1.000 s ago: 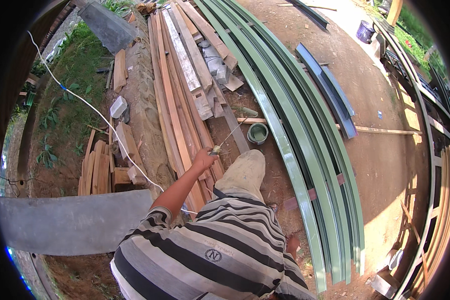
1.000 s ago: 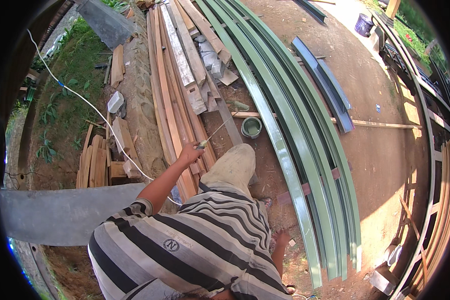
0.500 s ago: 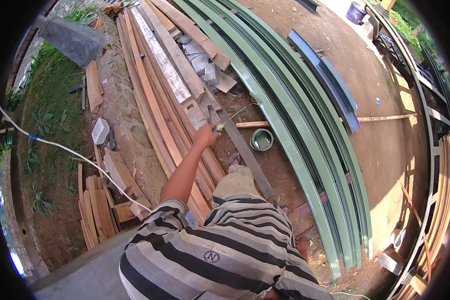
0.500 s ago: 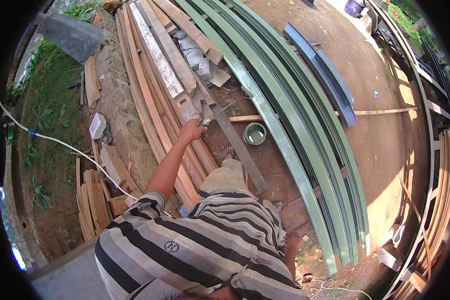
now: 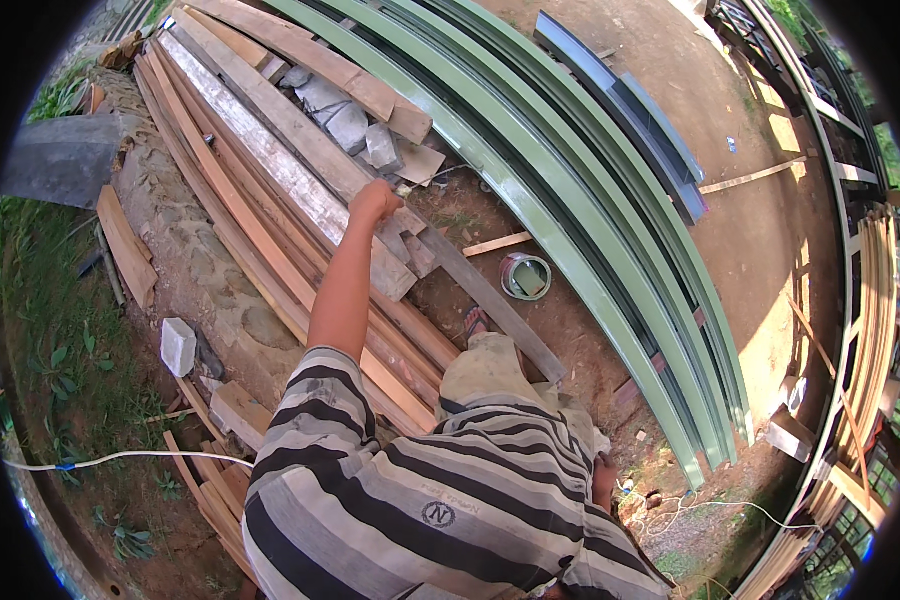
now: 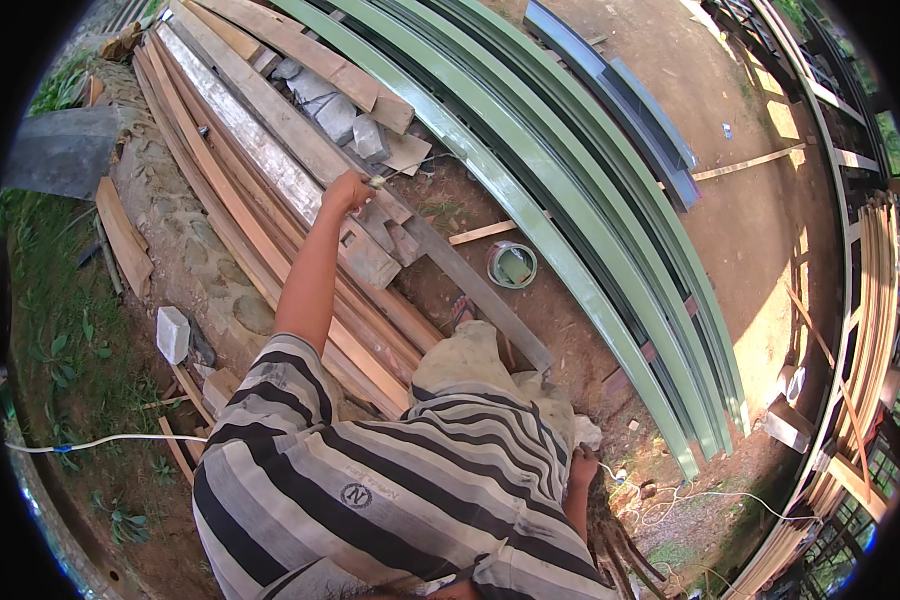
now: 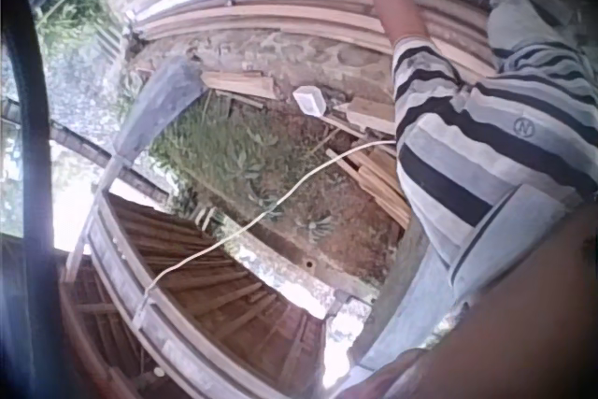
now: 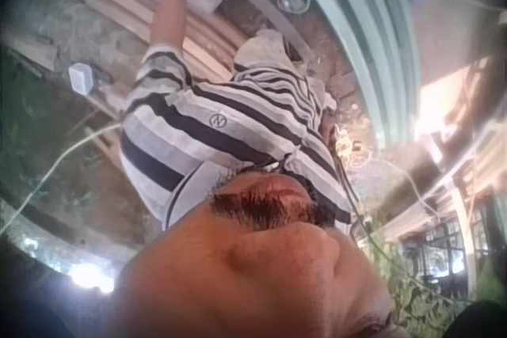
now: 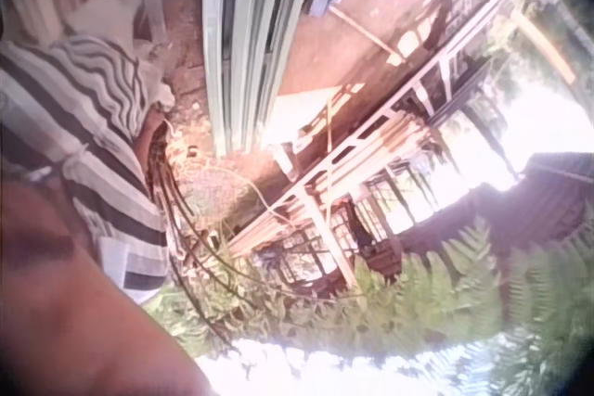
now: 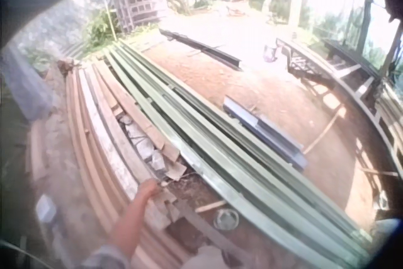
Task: The person paints a series of metal beams using a roller and a brush. They dip the tools into a bucket of green paint and apply it to the surface of the beams, moving along the length of each beam to ensure coverage.
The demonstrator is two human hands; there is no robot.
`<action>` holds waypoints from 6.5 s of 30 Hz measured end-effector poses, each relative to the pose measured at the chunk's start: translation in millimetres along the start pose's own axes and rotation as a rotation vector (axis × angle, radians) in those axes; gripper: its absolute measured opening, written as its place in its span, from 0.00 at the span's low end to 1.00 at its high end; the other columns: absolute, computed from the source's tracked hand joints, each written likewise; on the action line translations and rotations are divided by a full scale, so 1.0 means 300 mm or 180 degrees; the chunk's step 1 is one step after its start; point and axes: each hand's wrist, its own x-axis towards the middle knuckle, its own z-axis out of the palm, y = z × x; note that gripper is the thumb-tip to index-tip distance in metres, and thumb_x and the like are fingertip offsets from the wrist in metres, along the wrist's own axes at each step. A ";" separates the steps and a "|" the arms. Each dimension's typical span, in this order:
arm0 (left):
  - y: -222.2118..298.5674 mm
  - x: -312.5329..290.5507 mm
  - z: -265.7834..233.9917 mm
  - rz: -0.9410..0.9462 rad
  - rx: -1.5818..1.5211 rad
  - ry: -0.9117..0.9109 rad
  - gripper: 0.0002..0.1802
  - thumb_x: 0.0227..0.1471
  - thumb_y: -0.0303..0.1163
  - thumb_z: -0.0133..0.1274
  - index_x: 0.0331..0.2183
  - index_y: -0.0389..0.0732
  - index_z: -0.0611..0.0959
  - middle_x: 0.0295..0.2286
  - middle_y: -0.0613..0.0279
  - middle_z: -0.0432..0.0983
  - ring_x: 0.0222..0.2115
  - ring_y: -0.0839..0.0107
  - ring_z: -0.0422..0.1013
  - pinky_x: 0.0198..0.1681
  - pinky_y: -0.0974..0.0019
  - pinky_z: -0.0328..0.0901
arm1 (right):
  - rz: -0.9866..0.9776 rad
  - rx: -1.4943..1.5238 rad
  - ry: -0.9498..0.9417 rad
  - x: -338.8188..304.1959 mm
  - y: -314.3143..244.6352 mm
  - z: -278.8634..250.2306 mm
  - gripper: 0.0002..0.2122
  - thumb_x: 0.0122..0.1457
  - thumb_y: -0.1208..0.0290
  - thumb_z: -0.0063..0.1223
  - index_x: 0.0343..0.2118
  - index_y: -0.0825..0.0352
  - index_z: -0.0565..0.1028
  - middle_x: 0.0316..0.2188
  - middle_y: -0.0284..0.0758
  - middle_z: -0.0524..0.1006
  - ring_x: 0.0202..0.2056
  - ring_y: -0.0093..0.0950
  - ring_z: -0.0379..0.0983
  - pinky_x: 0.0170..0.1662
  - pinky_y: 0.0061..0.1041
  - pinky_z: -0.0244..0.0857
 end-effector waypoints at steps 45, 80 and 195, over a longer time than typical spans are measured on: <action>0.032 0.437 -0.285 0.0503 -0.0282 -0.0407 0.17 0.44 0.33 0.63 0.38 0.36 0.83 0.16 0.61 0.72 0.12 0.72 0.64 0.14 0.65 0.58 | 0.0337 0.0025 0.0099 -0.070 -0.294 0.162 0.18 0.55 0.66 0.53 0.46 0.69 0.78 0.34 0.53 0.80 0.34 0.43 0.78 0.40 0.35 0.70; -0.050 0.376 -0.244 0.0329 -0.0128 -0.0280 0.17 0.45 0.36 0.61 0.36 0.36 0.84 0.19 0.57 0.76 0.16 0.69 0.70 0.20 0.65 0.66 | 0.0376 -0.0055 0.0002 -0.109 -0.245 0.234 0.17 0.58 0.67 0.54 0.48 0.70 0.77 0.40 0.48 0.80 0.42 0.40 0.78 0.45 0.32 0.69; -0.007 0.201 0.250 0.0380 -0.1397 0.0125 0.11 0.50 0.32 0.54 0.34 0.35 0.79 0.18 0.59 0.71 0.13 0.72 0.63 0.11 0.66 0.53 | 0.1027 -0.0213 0.0033 -0.115 -0.325 0.150 0.21 0.51 0.62 0.47 0.50 0.58 0.77 0.44 0.50 0.77 0.48 0.46 0.74 0.54 0.40 0.65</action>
